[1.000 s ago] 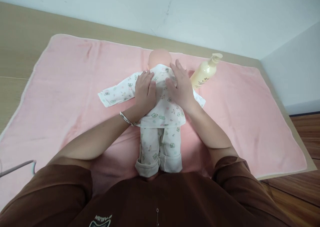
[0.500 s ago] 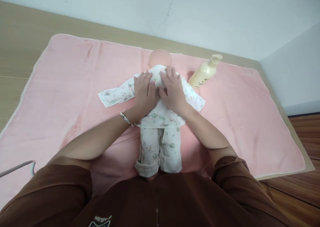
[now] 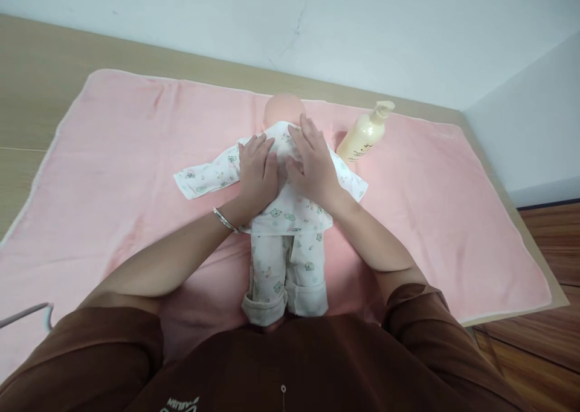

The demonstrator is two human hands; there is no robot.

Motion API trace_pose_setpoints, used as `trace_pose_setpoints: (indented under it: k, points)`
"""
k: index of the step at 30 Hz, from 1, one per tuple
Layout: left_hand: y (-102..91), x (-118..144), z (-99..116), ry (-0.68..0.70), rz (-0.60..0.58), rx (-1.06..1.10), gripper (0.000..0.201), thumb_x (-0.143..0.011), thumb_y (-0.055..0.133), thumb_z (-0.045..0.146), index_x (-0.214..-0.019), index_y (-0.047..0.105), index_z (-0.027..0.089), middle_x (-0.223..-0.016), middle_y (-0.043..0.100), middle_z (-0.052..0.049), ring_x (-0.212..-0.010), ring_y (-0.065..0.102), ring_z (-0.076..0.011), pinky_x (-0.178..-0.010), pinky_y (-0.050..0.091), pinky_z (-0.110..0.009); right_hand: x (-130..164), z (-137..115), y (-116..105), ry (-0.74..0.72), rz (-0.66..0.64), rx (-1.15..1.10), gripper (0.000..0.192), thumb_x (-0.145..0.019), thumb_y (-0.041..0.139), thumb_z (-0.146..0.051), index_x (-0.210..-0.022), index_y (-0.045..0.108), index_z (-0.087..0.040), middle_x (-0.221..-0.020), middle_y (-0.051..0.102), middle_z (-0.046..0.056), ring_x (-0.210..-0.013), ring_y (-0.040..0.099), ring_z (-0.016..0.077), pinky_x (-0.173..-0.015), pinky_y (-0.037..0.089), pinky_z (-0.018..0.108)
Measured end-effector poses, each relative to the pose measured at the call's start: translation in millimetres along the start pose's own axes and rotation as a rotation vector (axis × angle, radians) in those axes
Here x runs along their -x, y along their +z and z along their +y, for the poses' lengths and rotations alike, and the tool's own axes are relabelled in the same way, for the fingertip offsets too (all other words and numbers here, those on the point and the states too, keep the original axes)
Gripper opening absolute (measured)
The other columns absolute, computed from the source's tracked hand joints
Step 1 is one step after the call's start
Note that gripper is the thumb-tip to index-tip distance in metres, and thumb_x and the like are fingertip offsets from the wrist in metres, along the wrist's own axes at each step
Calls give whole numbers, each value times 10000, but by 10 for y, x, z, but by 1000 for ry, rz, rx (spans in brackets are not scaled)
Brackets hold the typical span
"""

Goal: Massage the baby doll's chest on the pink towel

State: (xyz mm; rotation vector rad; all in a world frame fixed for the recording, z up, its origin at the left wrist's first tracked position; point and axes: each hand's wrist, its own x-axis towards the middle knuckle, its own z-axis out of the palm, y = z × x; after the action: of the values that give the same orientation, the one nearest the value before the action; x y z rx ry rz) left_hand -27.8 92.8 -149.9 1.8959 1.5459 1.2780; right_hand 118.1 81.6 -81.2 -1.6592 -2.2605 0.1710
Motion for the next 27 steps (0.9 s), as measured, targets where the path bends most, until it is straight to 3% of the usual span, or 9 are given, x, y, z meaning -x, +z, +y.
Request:
trace_pose_setpoints:
  k: [2,6,11,15,18,21,24,27]
  points:
    - [10,-13,-29,14,3,4,499,-1035,314,400,-1364,618,181,-1541,563,-129,-1512,435,-285,-1336,216,-532,-8,6,10,7,30,6,620,-1013,413,-243,-1626,333,-197,-1771,180,42,-1671,51,255,-1374,141,533]
    - [20,-59,-90,61,-26,-25,489,-996,383,386,-1370,616,175,-1546,559,-141,-1505,445,-299,-1320,272,-530,-50,44,104,4,-100,-21,575,-1035,436,-273,-1605,390,-203,-1752,252,69,-1654,166,279,-1367,139,581]
    - [-18,-128,-86,90,-60,-69,523,-947,419,362,-1370,631,138,-1519,580,-166,-1474,479,-315,-1304,311,-513,-17,57,87,51,-97,-50,554,-1077,414,-398,-1599,406,-214,-1756,226,105,-1643,166,374,-1323,155,707]
    - [-55,-241,-90,14,-93,-108,570,-902,454,368,-1369,638,98,-1532,553,-211,-1459,484,-356,-1283,337,-557,36,76,110,81,-78,-40,613,-1073,387,-523,-1626,350,-262,-1751,229,127,-1626,173,446,-1272,198,794]
    - [-70,-380,-97,-56,-79,-124,509,-891,449,352,-1288,687,138,-1472,607,-194,-1445,493,-368,-1265,342,-613,41,110,111,153,-100,-74,623,-1023,510,-554,-1598,381,-351,-1725,319,78,-1599,210,488,-1218,222,857]
    - [-65,-512,22,-78,-23,-98,428,-890,454,332,-1186,730,192,-1380,684,-135,-1400,534,-346,-1262,353,-598,81,125,-87,150,-178,-138,576,-964,638,-493,-1507,516,-343,-1661,447,30,-1564,307,473,-1240,350,752]
    - [-2,-601,327,-43,-4,91,381,-909,478,324,-1171,728,206,-1363,701,-88,-1370,571,-289,-1258,406,-499,178,151,-492,35,-219,-183,517,-1004,558,-438,-1492,550,-268,-1637,484,34,-1541,421,371,-1255,470,543]
    - [157,-708,713,-30,-126,414,410,-999,383,345,-1227,690,196,-1416,668,-71,-1378,592,-230,-1234,459,-422,229,307,-877,34,-8,-208,532,-1034,442,-372,-1542,496,-223,-1631,493,39,-1566,399,302,-1301,401,521]
